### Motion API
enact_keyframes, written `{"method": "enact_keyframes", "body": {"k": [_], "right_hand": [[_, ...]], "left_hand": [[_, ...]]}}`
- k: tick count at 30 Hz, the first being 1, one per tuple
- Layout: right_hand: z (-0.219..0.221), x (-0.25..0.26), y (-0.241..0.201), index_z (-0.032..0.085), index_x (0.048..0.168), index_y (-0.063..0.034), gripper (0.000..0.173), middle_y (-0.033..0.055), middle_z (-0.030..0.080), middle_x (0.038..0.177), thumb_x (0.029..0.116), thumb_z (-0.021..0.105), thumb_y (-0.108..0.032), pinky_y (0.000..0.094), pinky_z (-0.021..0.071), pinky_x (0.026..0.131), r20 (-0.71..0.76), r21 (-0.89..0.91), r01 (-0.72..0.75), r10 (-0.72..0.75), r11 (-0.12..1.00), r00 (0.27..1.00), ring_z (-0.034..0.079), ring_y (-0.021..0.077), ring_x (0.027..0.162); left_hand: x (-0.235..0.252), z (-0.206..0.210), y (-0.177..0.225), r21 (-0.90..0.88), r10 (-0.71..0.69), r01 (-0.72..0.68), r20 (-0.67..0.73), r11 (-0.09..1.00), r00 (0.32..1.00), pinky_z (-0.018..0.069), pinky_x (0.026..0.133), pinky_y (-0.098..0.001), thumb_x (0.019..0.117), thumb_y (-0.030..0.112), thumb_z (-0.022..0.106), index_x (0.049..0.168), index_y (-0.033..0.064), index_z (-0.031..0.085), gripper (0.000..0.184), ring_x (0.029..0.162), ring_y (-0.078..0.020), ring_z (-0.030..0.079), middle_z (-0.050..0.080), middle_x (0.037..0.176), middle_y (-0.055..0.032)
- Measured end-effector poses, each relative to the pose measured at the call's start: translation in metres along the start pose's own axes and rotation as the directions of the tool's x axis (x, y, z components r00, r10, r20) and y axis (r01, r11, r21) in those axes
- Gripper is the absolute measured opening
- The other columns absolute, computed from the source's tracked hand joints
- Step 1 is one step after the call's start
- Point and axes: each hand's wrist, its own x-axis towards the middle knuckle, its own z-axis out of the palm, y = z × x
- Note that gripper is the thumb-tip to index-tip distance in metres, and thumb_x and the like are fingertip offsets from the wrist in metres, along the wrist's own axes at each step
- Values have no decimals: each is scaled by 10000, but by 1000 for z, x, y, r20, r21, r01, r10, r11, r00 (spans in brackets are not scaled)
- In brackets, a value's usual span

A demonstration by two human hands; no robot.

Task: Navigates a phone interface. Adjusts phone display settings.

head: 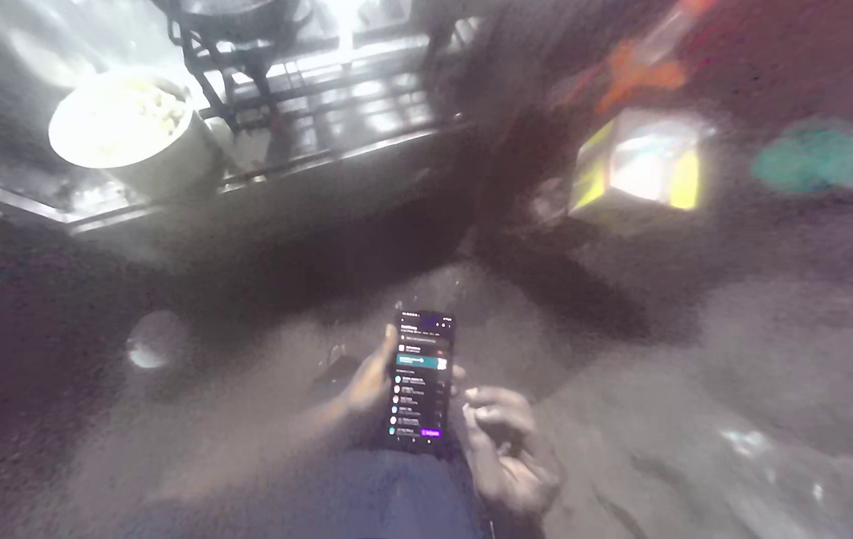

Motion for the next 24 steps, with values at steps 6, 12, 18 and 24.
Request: {"method": "enact_keyframes", "body": {"k": [6, 12, 18, 24], "right_hand": [[0, 1, 1, 723, 969, -179, 83, -54, 706, 981, 890, 716, -199, 197, 598, 758, 30, -61, -29, 31, 998, 999, 689, 68, 899], [3, 0, 6, 749, 974, -166, 103, -33, 710, 985, 875, 749, -196, 246, 600, 814, 94, -56, -13, 18, 998, 995, 683, 109, 948], [4, 0, 12, 745, 998, -211, 161, -22, 709, 1137, 879, 745, -319, 351, 540, 1015, 163, -222, 47, -11, 974, 987, 634, 178, 1171], [3, -1, 10, 544, 1387, -253, 875, 139, 380, 1579, 649, 875, -587, 512, 373, 1197, 220, -383, -31, 123, 923, 968, 324, 343, 1491]], "left_hand": [[1, -6, -2, 14, -3, 3, 25, 1000, 1000, 573, 955, -426, 934, 791, 293, 1363, 164, 602, 820, 1109, -260, 697, 708, 1232, -130], [1, -10, -2, 51, 22, -22, 15, 998, 1000, 576, 949, -427, 946, 784, 264, 1363, 161, 601, 823, 1110, -252, 695, 704, 1239, -131], [-1, -1, 4, 133, 60, -42, -138, 990, 989, 584, 941, -349, 1038, 633, 144, 1297, 180, 616, 704, 1078, -130, 698, 734, 1162, -20], [-2, -1, 4, 81, 66, -56, -135, 995, 989, 588, 937, -367, 1004, 692, 258, 1303, 191, 628, 691, 1075, -151, 702, 733, 1163, -31]]}}
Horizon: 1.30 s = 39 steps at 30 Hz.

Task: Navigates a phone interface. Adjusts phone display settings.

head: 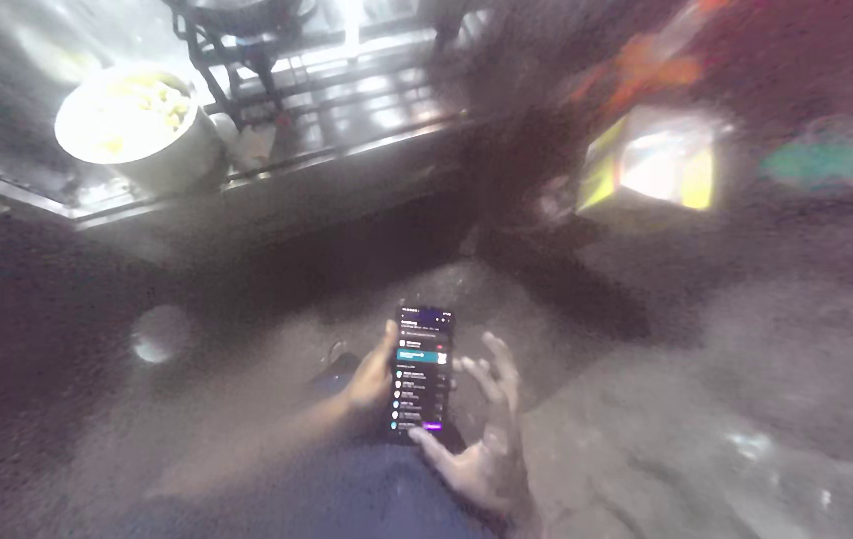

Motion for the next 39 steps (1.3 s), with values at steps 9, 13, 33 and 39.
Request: {"method": "enact_keyframes", "body": {"k": [9, 13, 33, 39], "right_hand": [[9, -2, 1, 405, 1513, -275, 1058, 182, 260, 1637, 631, 866, -633, 557, 316, 1222, 73, 47, -18, 14, 999, 997, 222, 393, 1527], [2, 0, 2, 542, 1411, -222, 804, 161, 343, 1607, 754, 789, -612, 524, 371, 1200, 5, 116, -28, 27, 993, 1000, 300, 375, 1502], [9, 14, 0, 699, 1238, -391, 567, 129, 252, 1672, 805, 654, -754, 605, 159, 1252, 80, -97, 57, -49, 994, 996, 85, 405, 1561], [5, 19, -1, 724, 1150, -234, 349, 63, 494, 1500, 853, 791, -404, 337, 520, 1059, -149, 202, 29, 1, 979, 989, 517, 209, 1349]], "left_hand": [[2, 2, -1, -98, -31, 34, 37, 995, 999, 586, 923, -399, 938, 767, 351, 1289, 181, 646, 744, 1051, -199, 706, 727, 1147, -84], [4, -1, 0, -93, 5, 4, 93, 996, 996, 587, 935, -395, 938, 753, 366, 1307, 192, 649, 728, 1075, -211, 708, 727, 1180, -88], [-2, 5, 1, 51, 19, -13, -113, 999, 993, 587, 919, -302, 1076, 526, 140, 1246, 155, 609, 622, 1031, -86, 702, 742, 1092, 5], [-1, 4, 1, 29, 26, -24, -93, 999, 995, 587, 929, -324, 1068, 553, 134, 1267, 163, 609, 646, 1053, -105, 702, 741, 1122, -5]]}}
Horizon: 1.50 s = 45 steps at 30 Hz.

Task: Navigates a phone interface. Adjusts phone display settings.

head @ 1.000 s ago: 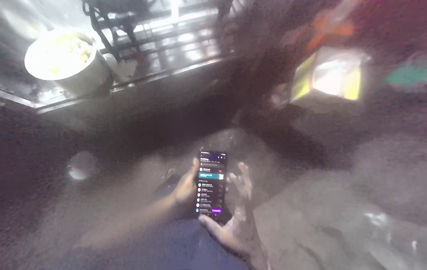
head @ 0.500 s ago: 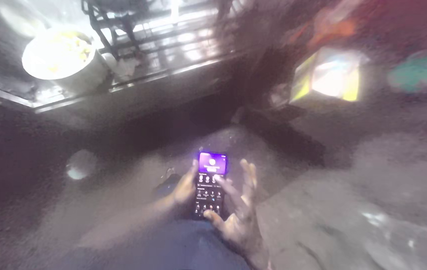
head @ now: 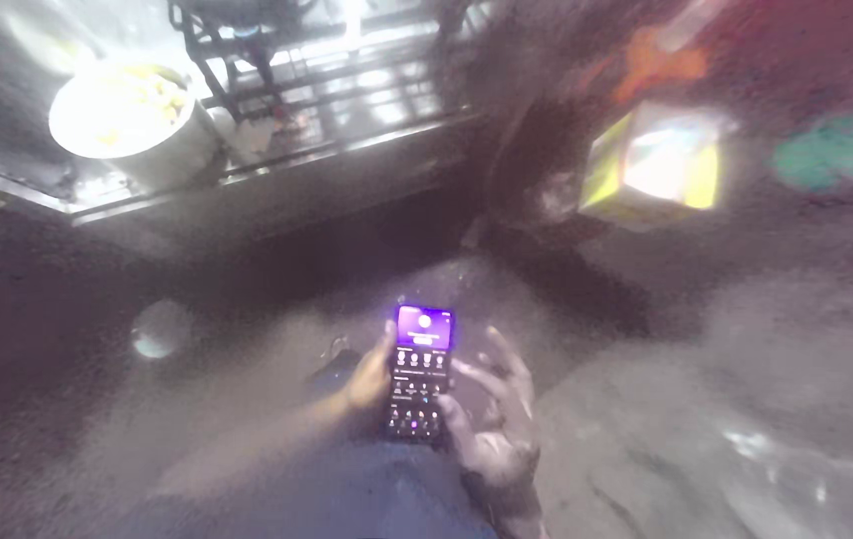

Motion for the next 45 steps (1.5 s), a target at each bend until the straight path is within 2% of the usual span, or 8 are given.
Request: {"method": "enact_keyframes", "body": {"k": [4, 7, 11, 16, 19, 25, 36, 45], "right_hand": [[-2, -1, 0, 732, 1101, -188, 262, 18, 603, 1337, 855, 784, -114, 234, 612, 865, -63, 157, -48, 59, 986, 996, 660, 126, 1119], [-2, -1, 1, 732, 1063, -209, 248, -33, 635, 1249, 896, 687, -32, 192, 584, 850, -114, 189, -15, 38, 982, 993, 650, 77, 1069], [-2, -4, 8, 715, 1086, -186, 224, 12, 661, 1227, 947, 610, -46, 278, 608, 866, -101, 230, 35, -12, 973, 995, 680, 142, 1054], [2, -9, 4, 713, 1040, -163, 168, 34, 659, 1207, 875, 735, -144, 290, 628, 855, -62, 112, 19, -12, 994, 998, 682, 177, 1081], [2, -6, 3, 720, 1000, -173, 119, 17, 674, 1178, 895, 734, -228, 297, 615, 891, -50, 43, 47, -45, 998, 998, 671, 174, 1106], [0, -5, 12, 731, 1093, -252, 325, 61, 546, 1461, 898, 717, -512, 430, 496, 1102, 73, -131, 51, -42, 990, 996, 495, 269, 1384], [8, -9, 8, 737, 1164, -394, 410, 88, 332, 1648, 864, 673, -665, 588, 152, 1266, 300, -193, 141, -79, 971, 951, 120, 389, 1561], [4, -8, 10, 734, 1030, -201, 150, 10, 657, 1272, 915, 728, -297, 323, 573, 988, 26, 99, -3, 1, 995, 1000, 633, 182, 1197]], "left_hand": [[1, -1, 2, 6, 15, -15, 12, 1000, 1000, 586, 924, -316, 1071, 548, 143, 1250, 171, 619, 633, 1037, -100, 705, 745, 1106, 4], [4, 0, 6, -68, 9, -3, 92, 998, 996, 594, 911, -326, 1042, 613, 260, 1246, 196, 664, 616, 1026, -145, 726, 755, 1122, -35], [9, -5, 2, -34, 3, 1, 117, 999, 993, 584, 938, -345, 1007, 673, 292, 1256, 201, 657, 646, 1060, -153, 712, 746, 1145, -39], [7, -1, 3, 7, 17, -17, -23, 1000, 1000, 580, 910, -276, 1088, 483, 156, 1193, 185, 633, 573, 1015, -63, 697, 742, 1068, 29], [7, -1, 3, -8, 18, -18, 12, 1000, 1000, 579, 932, -309, 1073, 547, 191, 1227, 181, 637, 597, 1046, -92, 697, 741, 1107, 6], [7, 2, 6, 19, -4, 4, -12, 1000, 1000, 581, 929, -295, 1086, 488, 107, 1237, 163, 611, 619, 1041, -81, 697, 740, 1102, 12], [8, -2, 3, 25, -33, 34, -47, 999, 998, 576, 879, -255, 1091, 433, 101, 1210, 133, 592, 587, 984, -58, 690, 725, 1043, 17], [6, -2, 3, 34, 5, -3, -77, 999, 997, 580, 899, -273, 1093, 389, 72, 1213, 128, 595, 596, 997, -60, 695, 736, 1044, 22]]}}
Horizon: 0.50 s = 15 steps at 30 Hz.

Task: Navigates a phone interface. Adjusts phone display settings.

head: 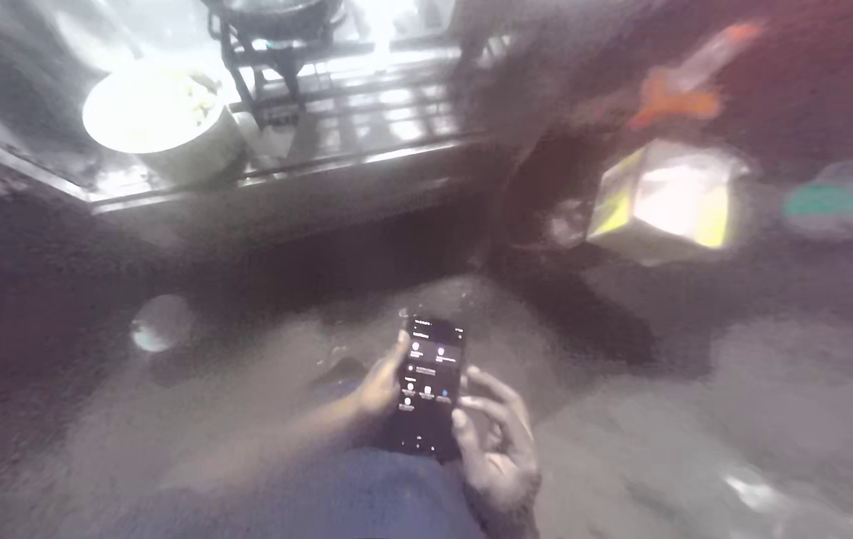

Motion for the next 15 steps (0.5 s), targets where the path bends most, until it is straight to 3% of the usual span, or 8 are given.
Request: {"method": "enact_keyframes", "body": {"k": [3, 6, 8, 12, 15], "right_hand": [[-3, -1, 6, 726, 987, -198, 98, -18, 704, 1176, 899, 736, -237, 342, 584, 982, -14, -20, 55, -55, 998, 998, 661, 181, 1162], [-8, -2, 4, 729, 1019, -226, 147, -64, 682, 1182, 877, 754, -196, 234, 593, 891, -28, -36, -3, 2, 999, 1000, 667, 96, 1090], [-11, 1, 3, 725, 972, -227, 158, -88, 680, 1159, 850, 788, -148, 169, 585, 811, -59, -38, -55, 53, 998, 997, 668, 40, 1021], [-15, 1, 0, 748, 997, -219, 214, -67, 703, 1110, 864, 757, -53, 202, 593, 840, -51, 139, -84, 92, 987, 994, 678, 71, 1030], [-16, 0, 4, 740, 1045, -245, 183, -72, 706, 1139, 905, 715, -130, 196, 583, 838, -1, 80, -33, 33, 996, 999, 675, 70, 1040]], "left_hand": [[-4, -2, 3, 75, 22, -21, -12, 997, 1000, 518, 1020, -265, 1101, 364, 106, 1316, 99, 555, 564, 1142, -27, 631, 700, 1179, 39], [-4, -4, 3, 110, -10, 7, 23, 994, 1000, 529, 1012, -275, 1093, 394, 106, 1341, 80, 535, 586, 1143, -37, 639, 700, 1186, 33], [-2, -1, 6, 59, -50, 47, 46, 997, 998, 550, 974, -286, 1088, 388, 68, 1311, 96, 551, 607, 1096, -60, 664, 711, 1142, 18], [6, -6, -2, -48, -6, 16, 201, 999, 980, 566, 965, -369, 1052, 544, 110, 1302, 127, 580, 677, 1083, -162, 695, 729, 1156, -45], [7, -10, -3, -80, 53, -38, 199, 996, 979, 565, 970, -402, 1007, 690, 257, 1317, 109, 594, 740, 1090, -205, 694, 722, 1172, -85]]}}
